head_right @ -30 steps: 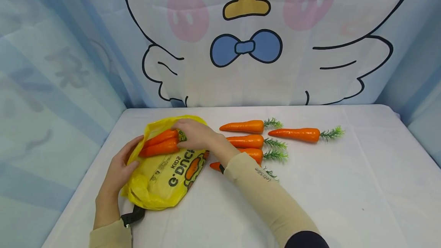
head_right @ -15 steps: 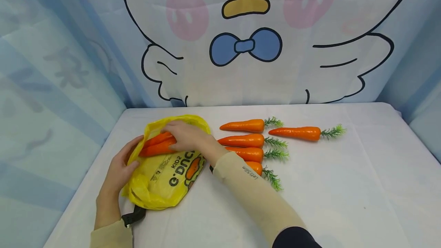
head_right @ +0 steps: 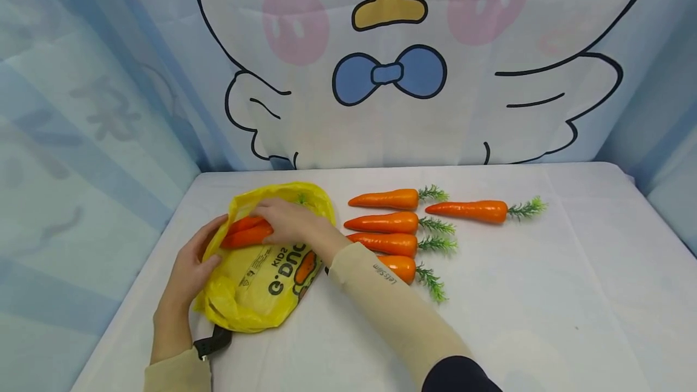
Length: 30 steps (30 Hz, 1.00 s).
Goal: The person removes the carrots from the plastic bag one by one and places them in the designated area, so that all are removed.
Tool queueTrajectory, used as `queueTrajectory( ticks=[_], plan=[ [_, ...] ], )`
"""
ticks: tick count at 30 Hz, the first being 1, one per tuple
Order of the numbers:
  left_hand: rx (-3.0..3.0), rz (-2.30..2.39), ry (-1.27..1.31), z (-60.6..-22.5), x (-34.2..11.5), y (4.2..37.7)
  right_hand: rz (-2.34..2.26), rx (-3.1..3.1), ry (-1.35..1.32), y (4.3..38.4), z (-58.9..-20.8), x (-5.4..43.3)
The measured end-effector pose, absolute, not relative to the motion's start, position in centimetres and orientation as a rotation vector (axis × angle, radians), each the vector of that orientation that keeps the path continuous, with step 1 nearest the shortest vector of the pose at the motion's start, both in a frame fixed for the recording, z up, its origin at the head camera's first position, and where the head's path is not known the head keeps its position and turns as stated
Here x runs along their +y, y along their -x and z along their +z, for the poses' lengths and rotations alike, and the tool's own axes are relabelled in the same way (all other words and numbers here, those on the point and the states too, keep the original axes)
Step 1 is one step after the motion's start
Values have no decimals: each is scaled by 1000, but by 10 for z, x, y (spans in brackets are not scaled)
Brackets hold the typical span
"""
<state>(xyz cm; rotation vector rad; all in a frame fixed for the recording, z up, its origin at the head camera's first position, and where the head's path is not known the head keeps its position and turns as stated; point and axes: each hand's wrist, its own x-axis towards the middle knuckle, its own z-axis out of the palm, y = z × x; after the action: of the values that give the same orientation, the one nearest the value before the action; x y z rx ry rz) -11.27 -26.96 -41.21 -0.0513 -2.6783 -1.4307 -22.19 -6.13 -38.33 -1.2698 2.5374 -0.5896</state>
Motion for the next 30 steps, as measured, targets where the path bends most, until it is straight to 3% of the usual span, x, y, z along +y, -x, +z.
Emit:
queueTrajectory(
  ticks=[30],
  plan=[
    [-2651, -1457, 75, -410, -270, 112, -473, 2622, 1304, 212, -398, -70]
  ],
)
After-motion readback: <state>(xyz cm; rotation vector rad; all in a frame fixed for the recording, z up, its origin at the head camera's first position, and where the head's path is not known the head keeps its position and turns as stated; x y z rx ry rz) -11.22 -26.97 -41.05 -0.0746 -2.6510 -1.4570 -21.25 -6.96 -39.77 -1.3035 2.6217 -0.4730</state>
